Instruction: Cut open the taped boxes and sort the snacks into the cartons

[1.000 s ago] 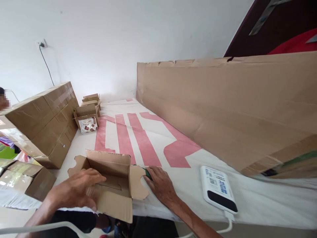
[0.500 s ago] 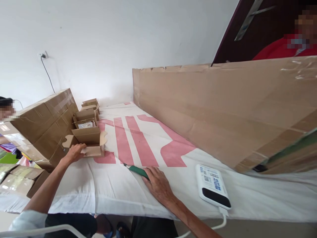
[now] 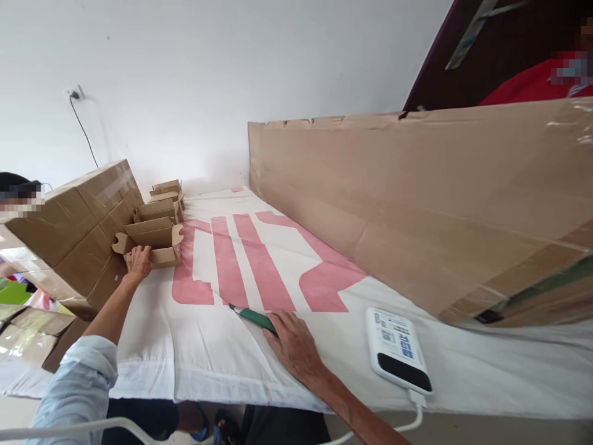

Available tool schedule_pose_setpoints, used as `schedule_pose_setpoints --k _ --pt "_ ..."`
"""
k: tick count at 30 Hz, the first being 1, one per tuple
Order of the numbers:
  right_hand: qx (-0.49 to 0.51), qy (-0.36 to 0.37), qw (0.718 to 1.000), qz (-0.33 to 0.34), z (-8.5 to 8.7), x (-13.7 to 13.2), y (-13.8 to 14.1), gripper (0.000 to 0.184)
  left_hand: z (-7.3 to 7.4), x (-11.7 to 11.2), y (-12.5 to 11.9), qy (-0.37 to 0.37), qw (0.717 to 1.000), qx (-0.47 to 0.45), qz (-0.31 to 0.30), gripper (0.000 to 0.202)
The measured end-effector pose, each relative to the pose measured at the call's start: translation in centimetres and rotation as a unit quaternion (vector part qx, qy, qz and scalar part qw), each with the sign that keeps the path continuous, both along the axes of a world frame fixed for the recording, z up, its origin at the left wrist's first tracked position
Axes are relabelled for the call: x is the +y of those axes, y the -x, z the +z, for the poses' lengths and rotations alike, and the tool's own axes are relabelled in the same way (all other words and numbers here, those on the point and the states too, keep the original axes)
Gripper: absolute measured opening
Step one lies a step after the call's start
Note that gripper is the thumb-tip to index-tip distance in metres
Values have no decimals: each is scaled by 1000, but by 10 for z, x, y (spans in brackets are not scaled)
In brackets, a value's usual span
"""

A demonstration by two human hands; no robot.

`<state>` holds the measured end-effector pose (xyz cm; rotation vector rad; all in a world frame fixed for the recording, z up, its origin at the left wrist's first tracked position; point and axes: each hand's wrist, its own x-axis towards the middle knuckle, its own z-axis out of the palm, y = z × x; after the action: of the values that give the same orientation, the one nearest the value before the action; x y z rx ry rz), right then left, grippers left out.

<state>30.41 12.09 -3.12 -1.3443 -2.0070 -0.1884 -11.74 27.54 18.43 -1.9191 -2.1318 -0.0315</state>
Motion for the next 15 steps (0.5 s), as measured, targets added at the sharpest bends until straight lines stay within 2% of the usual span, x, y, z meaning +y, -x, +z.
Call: schedule_pose_setpoints --k 4,9,12,15 --pt "-4 -2 1000 9 -3 -1 -2 22 -6 -29 -8 -33 999 -11 -16 58" --pt "-5 -8 1000 22 -9 -2 -6 24 -10 -93 -13 -43 998 -26 -30 58" --pt "-6 3 1000 30 -13 -1 -8 25 -5 -142 -3 -71 995 -48 -45 56" --pt "-4 11 999 32 -15 0 -7 26 5 -191 24 -118 990 -71 -19 57"
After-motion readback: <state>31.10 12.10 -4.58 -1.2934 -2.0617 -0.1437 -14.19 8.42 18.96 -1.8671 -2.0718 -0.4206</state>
